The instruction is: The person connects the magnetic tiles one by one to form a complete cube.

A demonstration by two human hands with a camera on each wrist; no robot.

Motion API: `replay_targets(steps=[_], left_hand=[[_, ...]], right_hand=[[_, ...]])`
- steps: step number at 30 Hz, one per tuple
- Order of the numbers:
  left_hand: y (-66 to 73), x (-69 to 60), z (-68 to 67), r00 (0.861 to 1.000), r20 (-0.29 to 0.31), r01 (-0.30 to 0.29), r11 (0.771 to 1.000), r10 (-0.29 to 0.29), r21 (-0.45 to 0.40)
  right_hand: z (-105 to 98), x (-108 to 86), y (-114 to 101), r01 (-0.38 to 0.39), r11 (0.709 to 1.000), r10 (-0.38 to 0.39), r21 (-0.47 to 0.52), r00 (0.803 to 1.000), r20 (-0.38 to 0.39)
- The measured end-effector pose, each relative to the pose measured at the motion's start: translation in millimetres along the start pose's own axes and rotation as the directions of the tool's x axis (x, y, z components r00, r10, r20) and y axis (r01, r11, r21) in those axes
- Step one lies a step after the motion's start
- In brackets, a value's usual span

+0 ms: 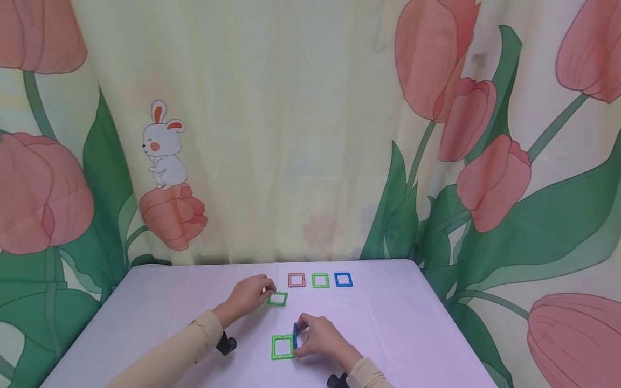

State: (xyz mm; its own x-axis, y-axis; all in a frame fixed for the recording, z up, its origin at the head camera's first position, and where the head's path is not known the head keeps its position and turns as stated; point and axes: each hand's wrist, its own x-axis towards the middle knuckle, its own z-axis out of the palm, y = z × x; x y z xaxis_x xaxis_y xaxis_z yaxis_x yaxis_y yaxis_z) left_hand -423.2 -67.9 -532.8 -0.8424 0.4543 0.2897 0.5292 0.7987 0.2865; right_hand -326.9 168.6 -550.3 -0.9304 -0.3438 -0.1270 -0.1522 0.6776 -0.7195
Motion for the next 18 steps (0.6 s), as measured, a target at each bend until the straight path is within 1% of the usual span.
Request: replay_targets(steps=[2,5,8,12,15,18], left_hand=[[0.9,-3.6,-3.5,1.0,0.016,-0.002,1.0,0.002,-0.001],[3.0,-8.2,-9.2,0.999,0.045,-0.02,1.0,0.02,-0.001],[3.8,-11.5,-13.4,0.996,0.077,-0.036,0.999,0.034,0.026],[6.1,-13.7,-16.4,0.99,0.138,-0.045,0.998,0.037,0.05],[11.3,-15.3,-18.1,0.983,0.182,-0.039,0.999,0.032,0.033],[17.5,-17.2,-18.8,0.979,0.203,-0.04,0.999,0.036,0.016]], right_hand=[[0.9,0.6,0.5,0.006,1.0,-0.007,-0.016,1.0,-0.004],[0.9,1.1,1.5,0.015,1.0,-0.015,-0.023,1.0,-0.008],[0.2,1.3,1.7,0.016,1.0,-0.016,-0.019,1.0,-0.006],[-0.2,0.6,1.7,0.007,0.999,-0.008,-0.036,1.0,-0.01],[-0.6,-0.2,1.1,0.012,0.998,-0.013,-0.064,1.0,-0.014],[-1.5,-0.5,-0.6,0.008,0.996,-0.01,-0.085,1.0,-0.019]])
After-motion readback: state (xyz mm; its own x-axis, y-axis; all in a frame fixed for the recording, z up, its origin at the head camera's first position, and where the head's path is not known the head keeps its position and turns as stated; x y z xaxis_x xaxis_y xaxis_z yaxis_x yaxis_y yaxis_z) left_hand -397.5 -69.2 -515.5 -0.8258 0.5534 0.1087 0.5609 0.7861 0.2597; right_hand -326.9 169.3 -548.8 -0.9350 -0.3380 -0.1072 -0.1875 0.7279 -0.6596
